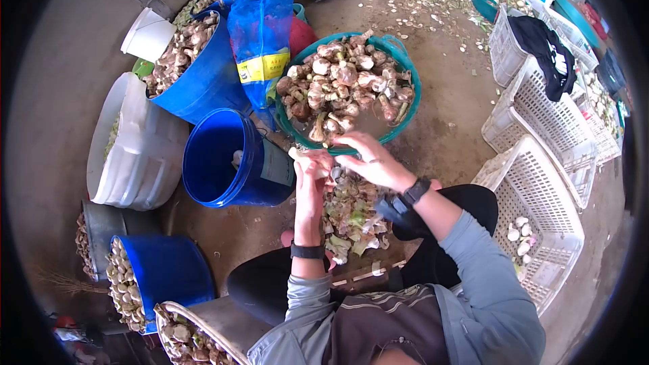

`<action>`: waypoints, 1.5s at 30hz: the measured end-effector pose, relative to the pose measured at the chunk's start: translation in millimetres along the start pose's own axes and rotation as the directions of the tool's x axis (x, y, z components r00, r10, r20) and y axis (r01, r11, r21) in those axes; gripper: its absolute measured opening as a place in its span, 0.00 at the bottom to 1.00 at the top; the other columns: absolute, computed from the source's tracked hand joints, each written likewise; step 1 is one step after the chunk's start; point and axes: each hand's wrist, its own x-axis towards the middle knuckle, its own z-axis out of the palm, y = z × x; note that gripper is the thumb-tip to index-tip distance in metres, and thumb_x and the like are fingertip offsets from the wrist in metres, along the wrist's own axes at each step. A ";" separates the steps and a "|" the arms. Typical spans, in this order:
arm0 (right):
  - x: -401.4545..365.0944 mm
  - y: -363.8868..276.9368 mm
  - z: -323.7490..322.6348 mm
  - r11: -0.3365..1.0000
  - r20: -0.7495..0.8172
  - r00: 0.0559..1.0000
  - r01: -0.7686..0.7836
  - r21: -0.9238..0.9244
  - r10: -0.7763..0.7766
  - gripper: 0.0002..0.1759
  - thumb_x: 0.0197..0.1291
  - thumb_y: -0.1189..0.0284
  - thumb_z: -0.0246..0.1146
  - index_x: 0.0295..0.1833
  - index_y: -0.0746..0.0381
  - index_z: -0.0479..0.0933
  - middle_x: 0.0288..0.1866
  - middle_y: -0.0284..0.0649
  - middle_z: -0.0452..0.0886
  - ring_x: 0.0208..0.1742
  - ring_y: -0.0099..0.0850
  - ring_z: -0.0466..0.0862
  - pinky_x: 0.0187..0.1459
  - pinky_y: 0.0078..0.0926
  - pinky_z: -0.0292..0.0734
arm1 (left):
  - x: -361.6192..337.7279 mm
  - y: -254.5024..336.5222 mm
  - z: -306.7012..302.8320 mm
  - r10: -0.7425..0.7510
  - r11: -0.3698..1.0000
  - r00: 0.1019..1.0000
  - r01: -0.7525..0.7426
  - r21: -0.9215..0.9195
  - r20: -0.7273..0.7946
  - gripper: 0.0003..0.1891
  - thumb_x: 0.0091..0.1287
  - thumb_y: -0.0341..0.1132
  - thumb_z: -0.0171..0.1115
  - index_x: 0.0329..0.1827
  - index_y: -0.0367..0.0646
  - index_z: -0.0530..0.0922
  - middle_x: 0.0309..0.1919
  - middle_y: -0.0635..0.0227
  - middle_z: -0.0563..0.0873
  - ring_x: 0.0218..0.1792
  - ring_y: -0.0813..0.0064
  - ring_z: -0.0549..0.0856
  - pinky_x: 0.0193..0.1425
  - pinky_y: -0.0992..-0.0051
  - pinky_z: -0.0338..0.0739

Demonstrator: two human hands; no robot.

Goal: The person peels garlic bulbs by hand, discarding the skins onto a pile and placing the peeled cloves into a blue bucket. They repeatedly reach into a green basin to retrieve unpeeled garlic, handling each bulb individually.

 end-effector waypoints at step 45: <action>-51.9 71.9 59.0 0.722 0.314 0.671 -0.500 -0.479 0.672 0.20 0.64 0.59 0.48 0.28 0.60 0.77 0.27 0.48 0.80 0.31 0.48 0.80 0.36 0.47 0.72 | -12.2 32.4 176.1 0.404 0.794 0.775 -0.561 0.236 0.486 0.20 0.70 0.35 0.49 0.61 0.37 0.61 0.51 0.58 0.73 0.51 0.69 0.75 0.56 0.71 0.71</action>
